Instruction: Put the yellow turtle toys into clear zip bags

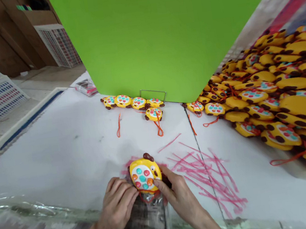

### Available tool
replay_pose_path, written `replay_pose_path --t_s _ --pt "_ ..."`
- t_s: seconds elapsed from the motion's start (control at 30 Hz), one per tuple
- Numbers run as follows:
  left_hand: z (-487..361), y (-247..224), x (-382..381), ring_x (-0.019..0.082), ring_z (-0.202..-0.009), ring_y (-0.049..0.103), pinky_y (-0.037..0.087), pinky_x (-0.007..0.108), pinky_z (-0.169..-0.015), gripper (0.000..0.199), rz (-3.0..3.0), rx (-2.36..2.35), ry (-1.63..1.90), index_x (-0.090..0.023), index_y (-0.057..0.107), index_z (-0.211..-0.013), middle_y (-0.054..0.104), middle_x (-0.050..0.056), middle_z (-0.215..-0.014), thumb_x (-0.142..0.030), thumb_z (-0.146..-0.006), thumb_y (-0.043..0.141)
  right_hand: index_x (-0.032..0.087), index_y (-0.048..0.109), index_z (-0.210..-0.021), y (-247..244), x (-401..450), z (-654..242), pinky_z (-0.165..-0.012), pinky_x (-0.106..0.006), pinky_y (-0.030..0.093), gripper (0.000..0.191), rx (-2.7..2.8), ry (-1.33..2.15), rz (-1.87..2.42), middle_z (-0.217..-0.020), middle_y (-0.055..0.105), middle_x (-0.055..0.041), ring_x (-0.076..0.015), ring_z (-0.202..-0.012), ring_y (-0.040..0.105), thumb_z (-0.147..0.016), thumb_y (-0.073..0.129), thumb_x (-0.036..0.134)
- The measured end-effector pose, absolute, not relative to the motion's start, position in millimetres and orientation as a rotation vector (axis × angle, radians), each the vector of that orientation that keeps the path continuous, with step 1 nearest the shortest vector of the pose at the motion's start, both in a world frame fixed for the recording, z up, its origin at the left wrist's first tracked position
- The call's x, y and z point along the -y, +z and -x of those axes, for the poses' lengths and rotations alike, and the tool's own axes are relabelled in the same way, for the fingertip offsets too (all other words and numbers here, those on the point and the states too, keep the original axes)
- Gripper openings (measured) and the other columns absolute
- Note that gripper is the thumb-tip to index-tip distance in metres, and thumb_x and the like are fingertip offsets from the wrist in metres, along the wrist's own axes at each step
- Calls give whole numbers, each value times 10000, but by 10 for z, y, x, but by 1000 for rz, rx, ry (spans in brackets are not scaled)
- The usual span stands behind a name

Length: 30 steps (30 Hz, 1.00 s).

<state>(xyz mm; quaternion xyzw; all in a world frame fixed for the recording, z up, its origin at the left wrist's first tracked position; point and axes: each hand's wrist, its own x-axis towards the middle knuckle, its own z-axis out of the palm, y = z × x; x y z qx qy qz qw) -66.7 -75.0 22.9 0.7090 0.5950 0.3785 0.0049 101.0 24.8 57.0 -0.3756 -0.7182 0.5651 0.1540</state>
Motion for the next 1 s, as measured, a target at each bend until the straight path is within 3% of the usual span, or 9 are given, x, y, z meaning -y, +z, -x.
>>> replay_pose_path --t_s 0.17,0.37,0.47,0.57,0.8,1.0 --pt "594 193 692 179 -758 490 369 385 -775 151 -2261 -1828 1153 -136 580 -820 608 38 -768 -100 -870 442 160 490 -1010 607 -300 -968 -396 -208 469 329 2128 1658 1065 -742 563 -11 -120 -520 564 -890 415 457" --pt "695 240 749 174 -771 522 400 347 -778 124 -2160 -1829 1290 -164 597 -840 622 29 -766 -87 -838 501 154 484 -1090 640 -311 -1028 -504 -225 463 333 2266 1520 1043 -735 599 -10 -121 -535 559 -913 393 422" --pt "860 316 786 185 -820 565 436 311 -759 115 -1678 -1961 1391 -177 598 -911 642 52 -855 -181 -855 497 149 534 -1002 663 -326 -1065 -533 -221 435 304 2298 1373 1055 -726 596 -17 -132 -606 531 -906 412 411" --pt "957 398 748 189 -794 604 456 276 -698 237 -1111 -1888 1247 -172 586 -978 663 57 -866 -345 -865 470 148 537 -1006 669 -337 -1068 -535 -217 427 294 2275 1380 1035 -743 596 -22 -132 -626 518 -907 417 397" --pt "848 393 551 129 -594 494 354 205 -524 257 -918 -1631 1227 -150 586 -710 559 -8 -633 -351 -827 479 157 480 -1201 740 -362 -1098 -535 -229 437 373 2401 1381 1033 -735 614 -16 -133 -585 537 -916 407 385" --pt "729 341 555 148 -636 534 391 216 -577 234 -857 -1571 1279 -145 604 -689 594 11 -644 -318 -810 503 209 584 -1095 808 -438 -1098 -623 -238 457 271 2722 1509 773 -841 662 -21 -145 -686 583 -917 409 314"
